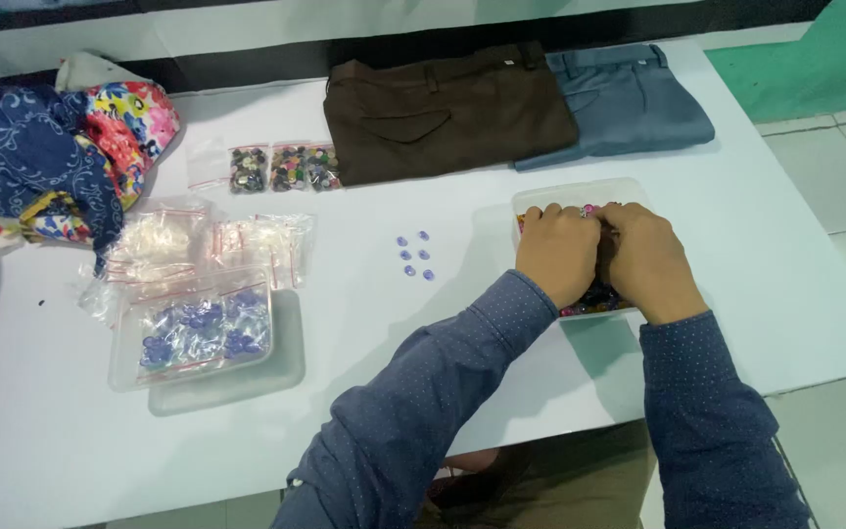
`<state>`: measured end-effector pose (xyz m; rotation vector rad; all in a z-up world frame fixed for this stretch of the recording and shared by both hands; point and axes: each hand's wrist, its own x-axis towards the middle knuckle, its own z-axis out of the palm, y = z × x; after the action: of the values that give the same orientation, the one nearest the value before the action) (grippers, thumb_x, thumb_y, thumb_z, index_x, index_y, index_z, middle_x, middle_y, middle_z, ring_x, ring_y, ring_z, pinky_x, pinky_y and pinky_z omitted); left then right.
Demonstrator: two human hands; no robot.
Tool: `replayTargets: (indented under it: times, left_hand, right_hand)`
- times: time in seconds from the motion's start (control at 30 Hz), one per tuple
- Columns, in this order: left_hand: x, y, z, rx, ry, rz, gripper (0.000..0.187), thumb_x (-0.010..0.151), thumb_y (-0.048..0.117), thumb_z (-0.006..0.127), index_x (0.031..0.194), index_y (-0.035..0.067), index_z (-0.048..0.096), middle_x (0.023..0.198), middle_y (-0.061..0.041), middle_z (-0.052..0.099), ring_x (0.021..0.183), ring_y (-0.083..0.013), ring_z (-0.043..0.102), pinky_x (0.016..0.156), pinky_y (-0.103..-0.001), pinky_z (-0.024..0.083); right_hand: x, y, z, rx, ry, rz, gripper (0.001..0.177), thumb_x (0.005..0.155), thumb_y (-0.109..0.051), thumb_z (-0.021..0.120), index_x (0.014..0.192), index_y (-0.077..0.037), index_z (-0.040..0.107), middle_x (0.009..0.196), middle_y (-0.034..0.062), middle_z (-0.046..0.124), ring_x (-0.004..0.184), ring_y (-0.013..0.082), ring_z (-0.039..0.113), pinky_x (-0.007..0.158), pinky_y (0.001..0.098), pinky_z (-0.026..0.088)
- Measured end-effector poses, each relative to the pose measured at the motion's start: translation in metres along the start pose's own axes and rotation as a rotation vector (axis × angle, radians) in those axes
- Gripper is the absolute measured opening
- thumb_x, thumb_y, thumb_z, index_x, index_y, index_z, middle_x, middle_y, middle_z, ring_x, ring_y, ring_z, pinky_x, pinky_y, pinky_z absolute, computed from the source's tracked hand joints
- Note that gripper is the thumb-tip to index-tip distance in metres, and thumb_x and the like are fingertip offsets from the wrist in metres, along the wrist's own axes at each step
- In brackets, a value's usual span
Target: Sorting and bagging small decorative buttons and beads on a workspace
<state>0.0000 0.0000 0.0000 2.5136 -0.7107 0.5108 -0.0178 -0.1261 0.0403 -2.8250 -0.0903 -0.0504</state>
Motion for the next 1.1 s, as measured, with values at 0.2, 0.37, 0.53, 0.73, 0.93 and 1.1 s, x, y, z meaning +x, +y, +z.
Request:
replayTargets:
  times: [0.2, 0.37, 0.53, 0.73, 0.93, 1.1]
  left_hand:
    - [-0.001, 0.002, -0.013, -0.031, 0.155, 0.049, 0.017, 0.081, 0.007, 0.066, 0.096, 0.002, 0.072, 0.078, -0.013, 0.067, 0.081, -0.0333, 0.067, 0.081, -0.046, 0.047]
    - [-0.019, -0.008, -0.021, -0.142, 0.322, 0.070, 0.024, 0.076, 0.013, 0.072, 0.099, 0.009, 0.066, 0.080, -0.009, 0.065, 0.086, -0.0303, 0.067, 0.085, -0.045, 0.050]
    - [-0.066, -0.042, -0.068, -0.194, 0.389, 0.099, 0.023, 0.076, 0.010, 0.072, 0.098, 0.011, 0.065, 0.083, -0.009, 0.064, 0.084, -0.0308, 0.066, 0.081, -0.040, 0.050]
    - [-0.143, -0.103, -0.093, -0.036, 0.242, -0.108, 0.025, 0.074, 0.006, 0.076, 0.096, 0.013, 0.067, 0.086, -0.006, 0.068, 0.086, -0.0295, 0.068, 0.079, -0.039, 0.050]
    - [-0.162, -0.119, -0.094, -0.023, -0.040, -0.466, 0.018, 0.083, 0.018, 0.074, 0.100, 0.020, 0.069, 0.091, 0.002, 0.070, 0.096, -0.0214, 0.066, 0.089, -0.036, 0.047]
    - [-0.163, -0.129, -0.085, -0.030, -0.085, -0.554, 0.015, 0.085, 0.020, 0.074, 0.100, 0.023, 0.072, 0.089, 0.005, 0.069, 0.099, -0.0182, 0.063, 0.096, -0.036, 0.041]
  right_hand:
    - [-0.013, -0.006, -0.009, 0.189, 0.163, -0.083, 0.026, 0.097, 0.005, 0.059, 0.118, -0.004, 0.072, 0.098, 0.0215, 0.069, 0.094, 0.0430, 0.070, 0.076, 0.0512, 0.058]
    - [-0.030, -0.013, -0.010, 0.264, 0.353, -0.218, 0.017, 0.099, 0.003, 0.065, 0.114, -0.002, 0.074, 0.094, 0.0178, 0.068, 0.082, 0.0337, 0.069, 0.067, 0.0410, 0.056]
    - [-0.059, -0.066, -0.024, 0.450, 0.397, -0.355, 0.016, 0.101, 0.005, 0.061, 0.112, 0.002, 0.072, 0.098, 0.0204, 0.067, 0.077, 0.0267, 0.063, 0.065, 0.0335, 0.051]
    - [-0.065, -0.113, 0.037, 0.596, 0.200, -0.521, 0.018, 0.088, -0.002, 0.071, 0.103, -0.010, 0.076, 0.097, 0.0081, 0.075, 0.073, 0.0253, 0.071, 0.066, 0.0364, 0.055]
    - [-0.047, -0.133, 0.078, 0.368, -0.048, -0.420, 0.014, 0.092, -0.007, 0.067, 0.103, -0.010, 0.075, 0.096, 0.0072, 0.074, 0.081, 0.0248, 0.074, 0.068, 0.0343, 0.058]
    - [-0.042, -0.133, 0.088, 0.362, -0.074, -0.369, 0.011, 0.093, -0.007, 0.068, 0.101, -0.010, 0.074, 0.092, 0.0070, 0.074, 0.086, 0.0252, 0.073, 0.069, 0.0338, 0.058]
